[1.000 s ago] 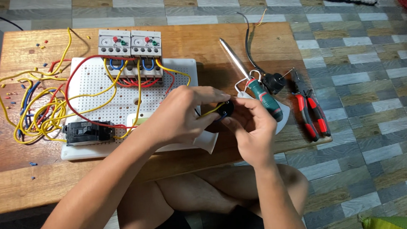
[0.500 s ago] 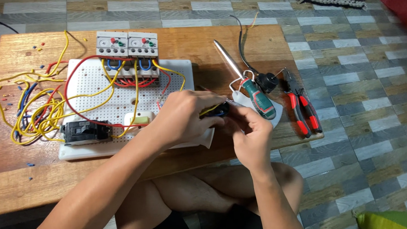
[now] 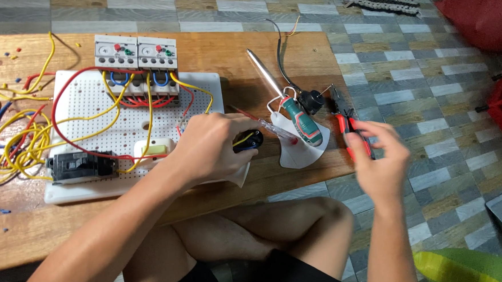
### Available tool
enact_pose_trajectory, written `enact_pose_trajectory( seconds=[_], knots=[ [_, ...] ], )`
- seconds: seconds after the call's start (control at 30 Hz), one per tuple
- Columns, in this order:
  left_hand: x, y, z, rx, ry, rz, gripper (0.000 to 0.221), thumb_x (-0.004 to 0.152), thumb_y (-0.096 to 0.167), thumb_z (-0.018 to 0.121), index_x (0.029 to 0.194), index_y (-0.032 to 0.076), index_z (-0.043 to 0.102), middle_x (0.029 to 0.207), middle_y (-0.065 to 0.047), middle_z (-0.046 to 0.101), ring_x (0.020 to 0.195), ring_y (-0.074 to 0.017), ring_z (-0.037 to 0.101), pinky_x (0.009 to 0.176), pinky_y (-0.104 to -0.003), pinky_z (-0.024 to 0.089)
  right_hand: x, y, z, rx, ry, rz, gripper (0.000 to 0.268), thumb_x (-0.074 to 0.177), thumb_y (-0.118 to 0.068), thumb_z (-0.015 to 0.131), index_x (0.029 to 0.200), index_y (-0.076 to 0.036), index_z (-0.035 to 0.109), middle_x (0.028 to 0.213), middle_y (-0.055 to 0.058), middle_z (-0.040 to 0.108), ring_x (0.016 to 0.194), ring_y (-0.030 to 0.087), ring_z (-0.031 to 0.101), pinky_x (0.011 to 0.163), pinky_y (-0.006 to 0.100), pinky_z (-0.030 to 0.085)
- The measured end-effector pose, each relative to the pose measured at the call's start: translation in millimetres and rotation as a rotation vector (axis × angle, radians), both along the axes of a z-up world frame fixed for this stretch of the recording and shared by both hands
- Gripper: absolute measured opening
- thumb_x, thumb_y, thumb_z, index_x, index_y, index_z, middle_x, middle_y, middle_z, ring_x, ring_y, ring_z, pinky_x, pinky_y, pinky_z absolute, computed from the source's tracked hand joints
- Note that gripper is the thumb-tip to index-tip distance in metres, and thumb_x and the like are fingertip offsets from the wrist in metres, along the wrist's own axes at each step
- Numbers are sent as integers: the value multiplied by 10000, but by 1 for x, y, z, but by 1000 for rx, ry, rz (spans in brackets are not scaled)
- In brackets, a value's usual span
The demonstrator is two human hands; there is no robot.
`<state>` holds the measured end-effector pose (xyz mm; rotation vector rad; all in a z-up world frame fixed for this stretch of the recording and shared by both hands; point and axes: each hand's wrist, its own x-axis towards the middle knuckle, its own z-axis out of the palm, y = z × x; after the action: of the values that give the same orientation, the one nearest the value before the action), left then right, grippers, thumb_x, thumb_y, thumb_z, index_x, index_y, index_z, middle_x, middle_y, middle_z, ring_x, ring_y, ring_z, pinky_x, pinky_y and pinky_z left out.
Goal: Wiring an electrical component into a circuit and testing the functionality by pressing buttons on a control panel.
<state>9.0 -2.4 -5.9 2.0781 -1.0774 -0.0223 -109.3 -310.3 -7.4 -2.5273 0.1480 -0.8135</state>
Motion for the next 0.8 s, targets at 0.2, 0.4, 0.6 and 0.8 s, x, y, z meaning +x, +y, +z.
enact_pose_trajectory(
  seconds=[0.2,0.4,0.6,0.8],
  knots=[
    [-3,0,6,13,53,-14,446,746,203,784,1168,58,770,1034,-161,786,899,-375,767,808,-466,595,24,52,3,-87,131,102,338,889,-269,840,1161,-88,755,1066,125,752,951,321,730,758,432,570],
    [-3,2,-3,12,14,1,450,723,245,786,1145,88,765,1021,-124,787,932,-393,746,898,-510,549,39,59,-12,-109,222,-73,308,896,-307,818,1162,-168,749,1011,123,773,960,364,739,778,468,586],
    [2,-3,-18,-71,-159,16,414,680,241,816,1070,107,777,1038,-55,785,974,-269,712,992,-421,400,31,43,42,-112,45,64,198,1015,-49,757,1194,23,708,974,190,718,798,308,616,638,374,443],
    [-2,-3,-16,-136,-178,35,400,619,188,811,1004,85,777,1044,-53,786,895,-268,664,888,-373,423,1,-21,92,-174,-76,364,244,1211,174,599,1422,174,477,1240,321,600,1069,381,679,849,376,560]
  ],
)
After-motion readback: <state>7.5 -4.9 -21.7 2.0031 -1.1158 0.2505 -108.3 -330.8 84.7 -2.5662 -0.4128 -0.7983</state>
